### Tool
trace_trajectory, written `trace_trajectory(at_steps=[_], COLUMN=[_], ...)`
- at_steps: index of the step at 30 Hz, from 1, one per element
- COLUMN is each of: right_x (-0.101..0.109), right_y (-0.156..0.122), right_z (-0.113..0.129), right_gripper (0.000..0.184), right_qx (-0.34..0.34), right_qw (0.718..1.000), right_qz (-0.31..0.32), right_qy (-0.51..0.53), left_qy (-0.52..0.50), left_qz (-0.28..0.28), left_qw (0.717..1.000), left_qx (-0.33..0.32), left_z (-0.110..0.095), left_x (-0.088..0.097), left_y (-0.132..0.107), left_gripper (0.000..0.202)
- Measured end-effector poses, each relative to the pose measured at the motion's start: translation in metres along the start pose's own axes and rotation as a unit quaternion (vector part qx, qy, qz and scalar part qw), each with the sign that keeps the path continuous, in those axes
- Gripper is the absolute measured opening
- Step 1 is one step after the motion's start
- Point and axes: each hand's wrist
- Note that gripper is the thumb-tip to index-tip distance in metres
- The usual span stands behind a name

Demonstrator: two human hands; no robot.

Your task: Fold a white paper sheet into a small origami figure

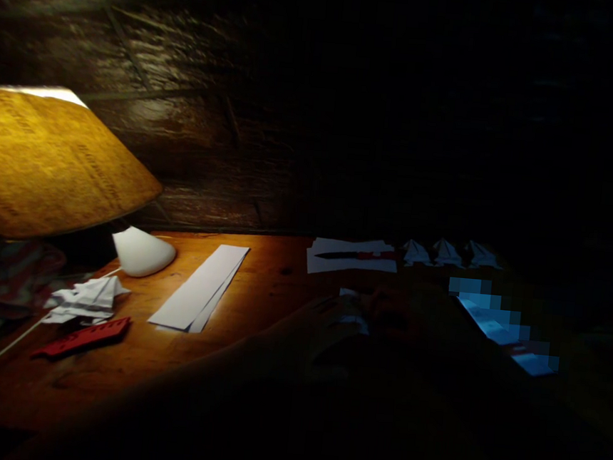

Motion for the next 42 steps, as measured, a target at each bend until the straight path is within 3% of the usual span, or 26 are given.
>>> trace_trajectory(at_steps=[31,38,42], right_x=[-0.002,-0.001,0.001], right_y=[0.002,0.0,-0.001], right_z=[-0.002,0.005,0.018], right_gripper=[0.008,0.014,0.016], right_qx=[0.003,-0.016,0.001], right_qw=[1.0,0.999,0.996], right_qz=[-0.01,-0.004,0.009], right_qy=[0.004,-0.04,-0.093], left_qy=[0.022,0.016,0.017], left_qz=[0.003,0.012,0.012], left_qw=[1.0,1.0,1.0], left_qx=[-0.014,0.005,0.011], left_z=[-0.001,-0.01,-0.013], left_x=[0.003,0.011,0.013], left_y=[-0.001,0.001,0.0], left_gripper=[0.072,0.042,0.04])
Point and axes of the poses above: each hand's wrist, its own y-axis towards the middle knuckle, its own x-axis out of the back of the hand, z = x × y, and after that the axes turned 2 degrees about y, right-handed
